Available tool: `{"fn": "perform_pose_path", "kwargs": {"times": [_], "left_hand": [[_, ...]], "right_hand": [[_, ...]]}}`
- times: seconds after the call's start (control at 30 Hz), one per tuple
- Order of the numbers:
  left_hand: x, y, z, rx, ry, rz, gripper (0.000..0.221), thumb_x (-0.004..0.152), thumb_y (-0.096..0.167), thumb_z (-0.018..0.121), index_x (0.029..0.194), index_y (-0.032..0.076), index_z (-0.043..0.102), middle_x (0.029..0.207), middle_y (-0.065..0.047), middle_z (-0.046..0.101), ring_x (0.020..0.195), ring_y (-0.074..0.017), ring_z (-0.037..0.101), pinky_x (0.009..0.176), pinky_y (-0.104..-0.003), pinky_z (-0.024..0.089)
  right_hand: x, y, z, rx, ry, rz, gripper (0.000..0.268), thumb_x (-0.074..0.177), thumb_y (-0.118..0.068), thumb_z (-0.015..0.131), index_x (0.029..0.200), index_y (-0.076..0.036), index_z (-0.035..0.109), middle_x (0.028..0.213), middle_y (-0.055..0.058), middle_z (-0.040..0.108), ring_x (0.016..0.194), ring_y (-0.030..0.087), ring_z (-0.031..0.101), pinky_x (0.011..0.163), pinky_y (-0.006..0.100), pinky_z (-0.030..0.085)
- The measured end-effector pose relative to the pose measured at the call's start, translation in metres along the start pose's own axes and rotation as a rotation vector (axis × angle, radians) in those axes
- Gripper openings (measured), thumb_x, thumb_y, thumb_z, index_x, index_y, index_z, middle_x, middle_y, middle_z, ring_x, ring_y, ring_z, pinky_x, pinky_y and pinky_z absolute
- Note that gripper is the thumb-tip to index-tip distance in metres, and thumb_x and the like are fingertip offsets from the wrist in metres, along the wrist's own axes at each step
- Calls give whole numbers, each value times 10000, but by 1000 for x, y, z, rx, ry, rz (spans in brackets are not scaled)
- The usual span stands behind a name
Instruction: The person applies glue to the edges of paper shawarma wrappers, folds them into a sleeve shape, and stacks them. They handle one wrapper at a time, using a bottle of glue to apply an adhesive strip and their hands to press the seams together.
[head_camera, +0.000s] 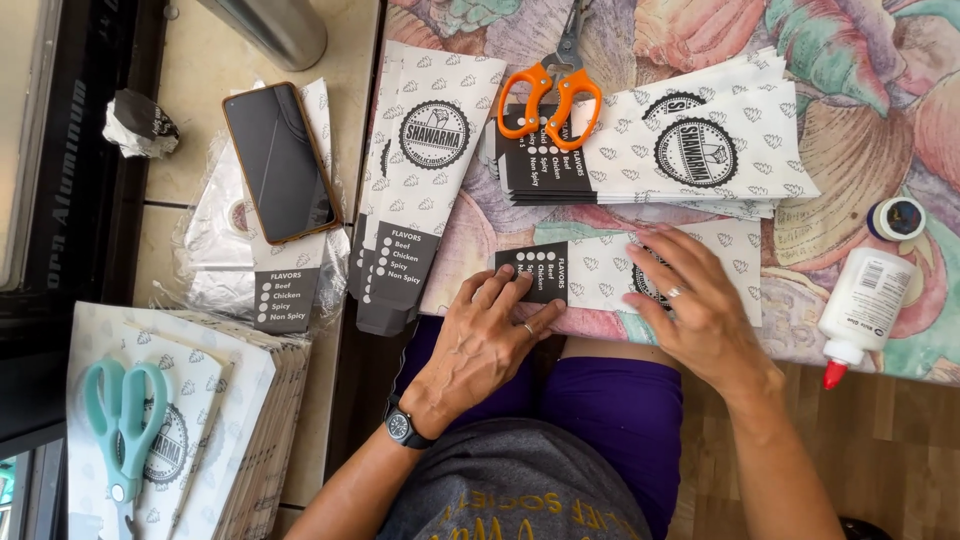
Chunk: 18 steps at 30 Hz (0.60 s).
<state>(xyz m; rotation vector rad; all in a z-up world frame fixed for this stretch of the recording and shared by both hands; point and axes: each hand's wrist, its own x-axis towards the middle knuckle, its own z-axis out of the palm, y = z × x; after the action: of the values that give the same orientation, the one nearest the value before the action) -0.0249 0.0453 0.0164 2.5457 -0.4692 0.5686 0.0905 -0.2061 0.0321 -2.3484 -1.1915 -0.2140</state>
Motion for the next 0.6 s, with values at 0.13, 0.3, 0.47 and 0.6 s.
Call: {"fn": "perform_pose_path", "kwargs": {"times": [0.13,0.3,0.47,0.6], "left_hand": [[1,1,-1,-14,10,-42,234,975,272,679,1171,184,770,1105,-166,648,1123,-422,651,978,-540,505],[23,18,-3,49,69,-159,269,1001,381,684,899,134,719,995,-104,579,925,-321,531,817,-464,435],[37,24,51,18,14,-138,318,1074,223,554,1281,-6,479,1367,-190,510,1318,-401,466,1110,-528,374],[27,19,31,171,-115,-247,678,1095,451,421,1599,7,333,1678,-182,341,1590,-318,285,1313,-501,226]], "right_hand": [[-8,15,-13,-109,-253,91,729,1016,-511,480,1588,-69,390,1583,242,447,1496,394,360,1234,618,239],[-30,25,-27,-283,-322,303,951,930,-628,405,1662,-76,155,1717,166,219,1572,413,179,1199,711,123],[-31,26,-27,-262,-338,298,959,912,-631,410,1651,-60,191,1719,174,207,1584,406,143,1189,730,91],[-32,26,-27,-277,-320,280,993,887,-635,397,1650,-37,182,1719,189,209,1582,425,152,1164,774,92]]}}
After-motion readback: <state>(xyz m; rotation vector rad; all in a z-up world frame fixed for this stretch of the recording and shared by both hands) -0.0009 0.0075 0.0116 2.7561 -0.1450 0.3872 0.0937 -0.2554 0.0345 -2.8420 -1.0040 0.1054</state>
